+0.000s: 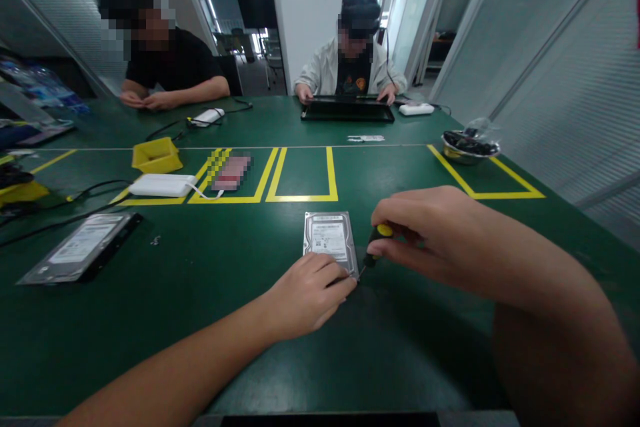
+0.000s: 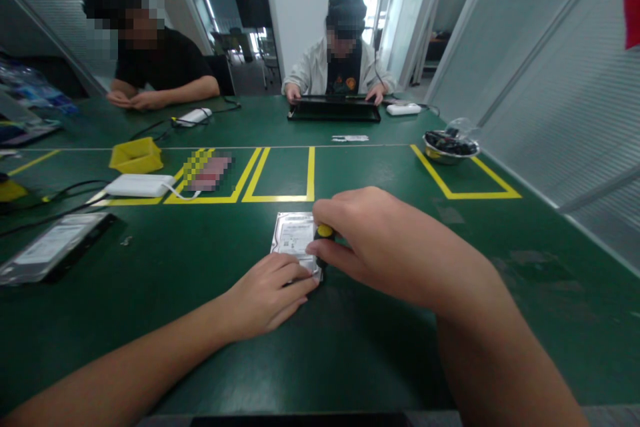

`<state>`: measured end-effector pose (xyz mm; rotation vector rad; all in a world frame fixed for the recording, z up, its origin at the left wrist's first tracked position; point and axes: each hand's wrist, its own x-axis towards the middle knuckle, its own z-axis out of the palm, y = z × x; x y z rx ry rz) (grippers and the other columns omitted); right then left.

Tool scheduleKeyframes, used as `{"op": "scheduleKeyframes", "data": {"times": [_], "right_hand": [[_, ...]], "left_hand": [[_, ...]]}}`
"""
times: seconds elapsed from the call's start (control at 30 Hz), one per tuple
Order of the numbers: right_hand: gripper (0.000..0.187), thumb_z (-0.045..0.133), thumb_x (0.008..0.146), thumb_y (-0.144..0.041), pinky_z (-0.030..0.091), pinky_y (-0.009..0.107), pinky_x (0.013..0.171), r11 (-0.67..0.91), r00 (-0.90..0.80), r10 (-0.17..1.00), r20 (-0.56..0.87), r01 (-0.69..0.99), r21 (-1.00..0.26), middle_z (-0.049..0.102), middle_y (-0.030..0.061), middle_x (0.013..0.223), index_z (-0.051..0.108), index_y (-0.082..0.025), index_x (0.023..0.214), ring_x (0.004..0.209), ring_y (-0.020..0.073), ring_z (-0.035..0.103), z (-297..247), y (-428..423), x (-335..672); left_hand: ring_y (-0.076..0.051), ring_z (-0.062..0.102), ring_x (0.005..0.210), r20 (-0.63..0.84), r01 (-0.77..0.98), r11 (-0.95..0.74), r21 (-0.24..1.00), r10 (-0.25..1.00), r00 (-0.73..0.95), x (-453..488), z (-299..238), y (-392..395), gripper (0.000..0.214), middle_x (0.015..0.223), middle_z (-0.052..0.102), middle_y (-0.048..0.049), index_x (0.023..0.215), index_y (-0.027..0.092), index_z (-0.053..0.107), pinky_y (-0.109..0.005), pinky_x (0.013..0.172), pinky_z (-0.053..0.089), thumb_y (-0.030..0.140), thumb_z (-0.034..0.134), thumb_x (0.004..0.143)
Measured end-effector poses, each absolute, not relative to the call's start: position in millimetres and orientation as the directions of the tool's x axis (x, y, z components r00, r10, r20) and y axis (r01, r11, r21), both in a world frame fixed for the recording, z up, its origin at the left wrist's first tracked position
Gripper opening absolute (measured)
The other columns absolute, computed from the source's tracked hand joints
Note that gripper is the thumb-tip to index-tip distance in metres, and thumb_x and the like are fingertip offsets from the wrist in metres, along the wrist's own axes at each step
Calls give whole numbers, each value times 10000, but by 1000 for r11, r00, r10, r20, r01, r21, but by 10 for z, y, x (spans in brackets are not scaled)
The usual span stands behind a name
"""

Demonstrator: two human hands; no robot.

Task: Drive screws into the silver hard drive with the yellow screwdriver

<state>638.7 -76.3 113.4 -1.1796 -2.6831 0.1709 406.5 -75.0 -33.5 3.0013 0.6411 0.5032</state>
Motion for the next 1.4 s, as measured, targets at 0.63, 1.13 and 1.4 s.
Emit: {"op": "scheduleKeyframes", "data": {"times": [0.63, 1.13, 1.4], "right_hand": [[219, 505, 898, -99, 378, 252, 758, 725, -730, 670, 138, 602, -335, 609, 21, 982, 610, -188, 1068, 871, 144, 542, 1148, -774, 6364], [231, 462, 917, -97, 425, 269, 794, 755, -752, 639, 165, 572, -321, 620, 62, 1032, 628, -178, 1055, 912, 165, 568, 1143, -730, 6405], [302, 457, 904, -54, 441, 266, 867, 759, -764, 625, 160, 547, -354, 617, 57, 1143, 660, -195, 1078, 1008, 166, 591, 1175, -733, 6431]], "left_hand": [[-245, 558, 977, 300, 394, -914, 100, 405, 863, 4071, -316, -741, 294, 1074, 644, -95, 1215, 169, 605, -409, 841, 503, 210, 506, 941], [-245, 551, 994, 290, 393, -914, 104, 406, 867, 4067, -320, -745, 292, 1081, 639, -94, 1211, 168, 612, -414, 869, 497, 211, 498, 946], [-249, 551, 1015, 286, 395, -914, 99, 406, 868, 4066, -301, -747, 296, 1090, 638, -90, 1222, 170, 600, -423, 884, 495, 211, 494, 948]]}}
